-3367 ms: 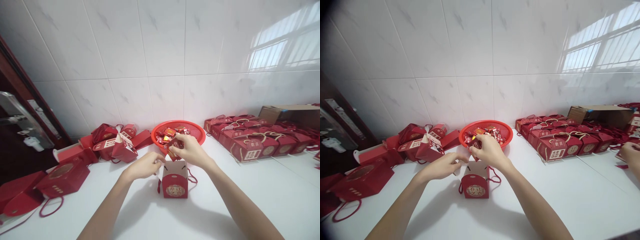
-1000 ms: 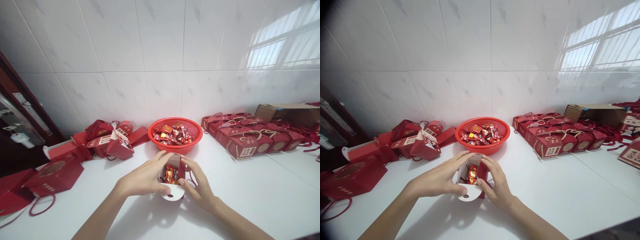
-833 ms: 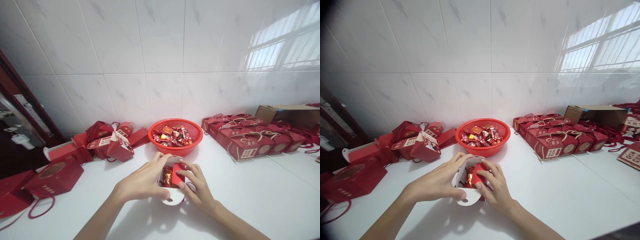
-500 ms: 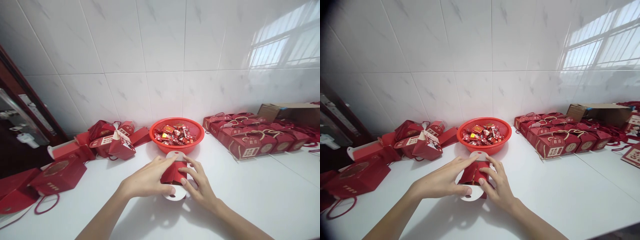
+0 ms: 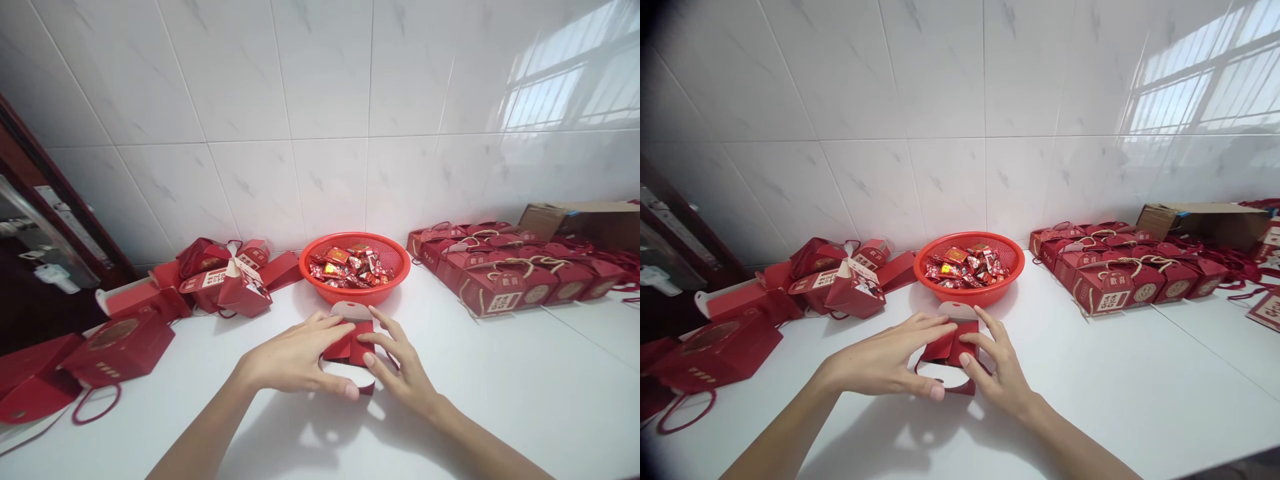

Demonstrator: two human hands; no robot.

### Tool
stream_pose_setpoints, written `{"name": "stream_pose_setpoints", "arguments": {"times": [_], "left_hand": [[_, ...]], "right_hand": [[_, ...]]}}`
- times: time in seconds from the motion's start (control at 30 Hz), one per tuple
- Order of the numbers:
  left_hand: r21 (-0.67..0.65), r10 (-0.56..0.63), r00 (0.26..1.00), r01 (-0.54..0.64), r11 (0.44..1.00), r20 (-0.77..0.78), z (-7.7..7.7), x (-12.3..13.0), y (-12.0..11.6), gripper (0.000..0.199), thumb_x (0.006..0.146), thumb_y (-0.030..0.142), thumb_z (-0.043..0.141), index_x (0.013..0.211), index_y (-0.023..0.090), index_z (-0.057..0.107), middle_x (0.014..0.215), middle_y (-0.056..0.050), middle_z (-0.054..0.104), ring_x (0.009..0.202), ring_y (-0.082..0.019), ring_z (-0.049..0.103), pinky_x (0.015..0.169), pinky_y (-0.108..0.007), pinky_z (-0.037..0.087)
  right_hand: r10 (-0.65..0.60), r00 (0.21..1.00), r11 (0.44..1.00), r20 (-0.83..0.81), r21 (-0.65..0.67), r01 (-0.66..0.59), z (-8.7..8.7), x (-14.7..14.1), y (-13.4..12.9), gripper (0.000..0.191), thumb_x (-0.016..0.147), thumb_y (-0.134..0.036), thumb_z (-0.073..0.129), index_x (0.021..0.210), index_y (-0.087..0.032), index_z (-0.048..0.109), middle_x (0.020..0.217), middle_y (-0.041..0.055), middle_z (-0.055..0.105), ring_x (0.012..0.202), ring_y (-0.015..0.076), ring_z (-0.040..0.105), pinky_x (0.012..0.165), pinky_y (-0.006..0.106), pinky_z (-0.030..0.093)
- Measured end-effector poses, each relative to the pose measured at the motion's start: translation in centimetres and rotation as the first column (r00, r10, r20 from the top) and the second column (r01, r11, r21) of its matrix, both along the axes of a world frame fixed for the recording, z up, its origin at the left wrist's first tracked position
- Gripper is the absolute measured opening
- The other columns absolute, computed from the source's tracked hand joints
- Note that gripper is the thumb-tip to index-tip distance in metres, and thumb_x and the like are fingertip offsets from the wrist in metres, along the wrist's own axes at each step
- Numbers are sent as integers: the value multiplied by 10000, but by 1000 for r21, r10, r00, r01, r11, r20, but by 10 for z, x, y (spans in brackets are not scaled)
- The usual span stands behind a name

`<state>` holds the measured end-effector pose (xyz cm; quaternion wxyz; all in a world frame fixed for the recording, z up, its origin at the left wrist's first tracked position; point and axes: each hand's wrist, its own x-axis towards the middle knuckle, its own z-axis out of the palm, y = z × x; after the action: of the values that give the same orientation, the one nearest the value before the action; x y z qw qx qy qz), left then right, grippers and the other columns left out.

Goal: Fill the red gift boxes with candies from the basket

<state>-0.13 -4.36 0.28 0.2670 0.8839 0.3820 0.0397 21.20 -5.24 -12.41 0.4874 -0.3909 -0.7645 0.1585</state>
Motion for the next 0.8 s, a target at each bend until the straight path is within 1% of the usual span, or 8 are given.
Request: {"name": "stream_pose_setpoints", "arguments": {"times": [0.07,0.13,0.3,0.4,0.5,0.57,0.67,0.8], "left_hand": [[4,-14,1000,14,1000,-12,1,-2,0,698,723,697,683,1274,276,601,1260,-83,609,1188,-337,508,925,-366,423],[18,4,1000,-4,1000,0,1,-3,0,649,737,688,677,1235,276,624,1287,-78,600,1182,-330,525,917,-361,434],[36,164,981,-168,985,100,-5,-3,6,499,854,567,598,1240,251,586,1225,-76,629,1065,-279,596,858,-358,482],[52,260,951,-272,961,169,-14,-2,13,588,833,524,624,1331,240,499,1280,-112,570,1047,-275,598,847,-375,510],[75,292,939,-310,948,183,-24,-1,20,687,807,499,649,1415,262,434,1272,-111,517,956,-240,613,848,-382,519],[66,288,944,-301,951,160,-29,-1,24,630,798,497,655,1364,260,510,1211,-93,511,927,-226,608,855,-378,512],[21,274,953,-279,960,132,-33,-2,28,481,797,514,656,1194,243,633,1146,-76,527,962,-238,590,863,-371,495],[-11,279,955,-279,960,105,-32,-2,31,402,791,539,649,1039,222,648,1089,-63,582,994,-252,572,864,-358,471]], "right_hand": [[15,1000,1000,-11,-25,-16,1,0,0,255,930,-376,567,1112,-250,693,1493,138,455,1333,292,491,1045,479,460],[22,999,999,-28,-31,-23,1,0,0,246,931,-374,562,1099,-249,691,1469,139,482,1318,288,508,1037,472,470],[20,998,999,-68,-27,-22,2,1,2,218,941,-354,542,1060,-243,687,1386,138,560,1276,281,547,1007,450,490],[26,996,999,-91,-29,-29,4,2,3,207,948,-341,528,1032,-237,685,1338,137,599,1239,274,575,981,431,504],[38,994,999,-106,-29,-42,5,2,3,195,956,-328,512,998,-227,674,1276,136,639,1206,263,595,970,417,503],[47,992,998,-113,-34,-51,5,2,2,186,960,-325,504,958,-222,660,1250,133,653,1195,258,600,975,414,492],[19,984,996,-176,-81,-33,4,1,2,163,951,-349,514,914,-218,603,1251,129,648,1178,254,608,970,407,485],[-96,963,978,-253,-204,44,2,1,5,201,939,-424,512,931,-224,530,1237,119,645,1153,255,610,941,407,493]]}}
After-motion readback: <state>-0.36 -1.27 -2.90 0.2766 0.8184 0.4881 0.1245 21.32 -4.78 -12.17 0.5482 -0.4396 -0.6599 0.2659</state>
